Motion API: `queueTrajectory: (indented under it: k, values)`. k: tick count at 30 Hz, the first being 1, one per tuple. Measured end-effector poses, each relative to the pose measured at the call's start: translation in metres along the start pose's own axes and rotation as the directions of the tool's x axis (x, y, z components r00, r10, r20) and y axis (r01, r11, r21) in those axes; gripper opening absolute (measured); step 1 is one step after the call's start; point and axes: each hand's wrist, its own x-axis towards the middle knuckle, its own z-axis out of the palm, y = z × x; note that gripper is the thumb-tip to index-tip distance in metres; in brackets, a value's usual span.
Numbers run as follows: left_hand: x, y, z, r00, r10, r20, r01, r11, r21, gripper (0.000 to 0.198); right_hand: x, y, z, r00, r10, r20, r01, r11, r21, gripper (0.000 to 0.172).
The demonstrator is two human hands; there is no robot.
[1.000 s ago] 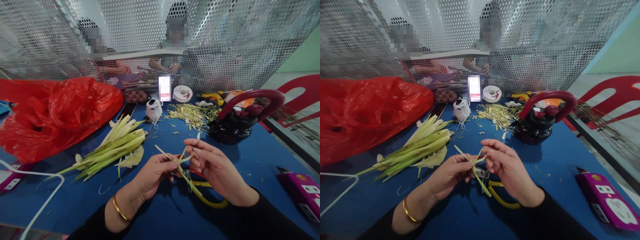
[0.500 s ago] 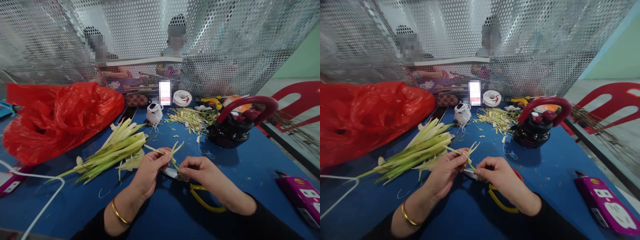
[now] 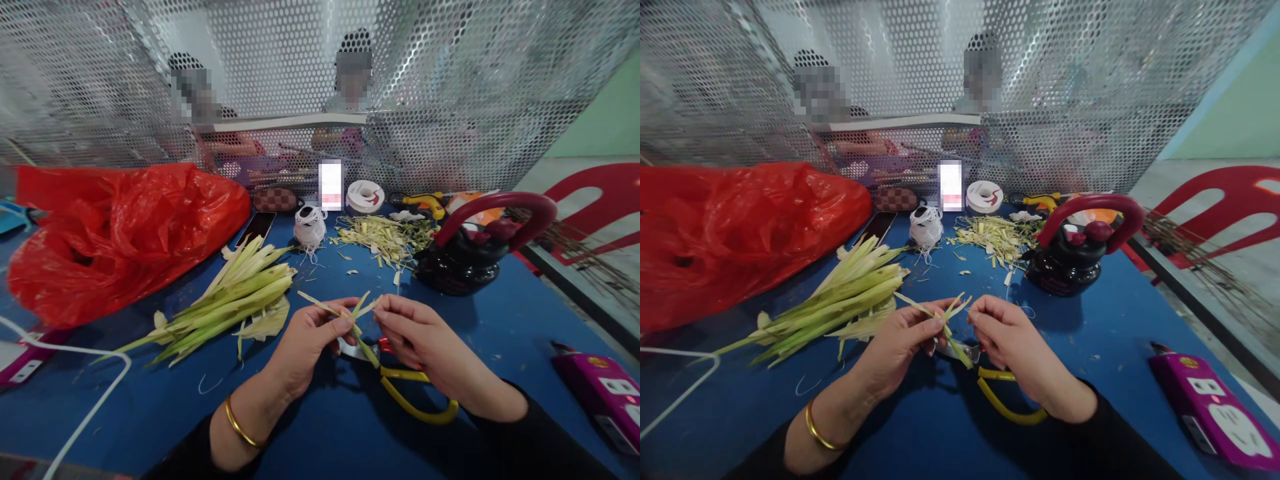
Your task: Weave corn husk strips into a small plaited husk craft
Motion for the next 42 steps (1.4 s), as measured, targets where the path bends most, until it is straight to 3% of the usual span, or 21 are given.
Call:
queueTrajectory:
  k: [4,7,11,15,18,21,24,26,29,32,34,39,42]
  values:
    - [-0.001,-0.001,0.000,0.993,-0.066,0.097,0.066,0.998,0.009,0.018,0.000,0.000,0.002,0.987,-0.092,0.131,0.114,0.979,-0.171,0.027]
    - [-0.001,-0.002,0.000,0.977,-0.168,0.134,0.167,0.986,0.019,0.023,0.002,0.002,0.000,0.973,-0.202,0.109,0.227,0.915,-0.334,0.021]
    - [0.001,-0.004,-0.001,0.981,-0.181,0.064,0.183,0.983,-0.026,0.026,0.006,0.006,-0.006,0.955,-0.276,0.104,0.292,0.840,-0.458,0.018]
    - [0.002,-0.003,0.000,0.995,-0.089,-0.039,0.087,0.995,-0.051,0.025,0.006,0.008,-0.010,0.942,-0.330,0.063,0.304,0.759,-0.576,0.018]
    - [0.001,-0.001,0.002,0.991,-0.011,-0.132,0.008,1.000,-0.020,0.023,0.002,0.008,-0.011,0.895,-0.438,0.089,0.360,0.588,-0.724,0.016]
    - [0.001,-0.001,0.003,0.981,0.032,-0.191,-0.023,0.999,0.046,0.020,-0.001,0.008,-0.010,0.794,-0.544,0.272,0.493,0.313,-0.812,0.014]
    - [0.001,-0.002,0.005,0.987,0.030,-0.158,-0.010,0.992,0.126,0.015,-0.002,0.010,-0.008,0.665,-0.611,0.429,0.579,0.059,-0.814,0.020]
    - [0.001,-0.003,0.006,0.996,-0.003,-0.088,0.016,0.988,0.152,0.010,-0.002,0.012,-0.009,0.617,-0.639,0.458,0.593,-0.004,-0.805,0.021]
    - [0.000,-0.004,0.008,0.999,-0.035,0.019,0.031,0.982,0.186,0.005,0.000,0.016,-0.011,0.638,-0.612,0.467,0.595,0.007,-0.804,0.021]
    - [-0.002,-0.004,0.007,0.996,-0.002,0.093,-0.022,0.968,0.250,0.005,0.001,0.018,-0.013,0.709,-0.552,0.440,0.534,0.013,-0.845,0.019]
    - [-0.003,-0.004,0.006,0.990,0.047,0.132,-0.087,0.942,0.323,0.006,0.001,0.018,-0.013,0.754,-0.527,0.392,0.496,0.066,-0.866,0.015]
    - [-0.006,-0.004,0.007,0.966,0.176,0.189,-0.249,0.833,0.494,0.013,-0.002,0.012,-0.006,0.872,-0.417,0.257,0.432,0.405,-0.806,0.016]
    - [-0.008,-0.002,0.008,0.938,0.266,0.223,-0.346,0.765,0.543,0.013,-0.001,0.011,-0.003,0.942,-0.301,0.147,0.318,0.672,-0.668,0.019]
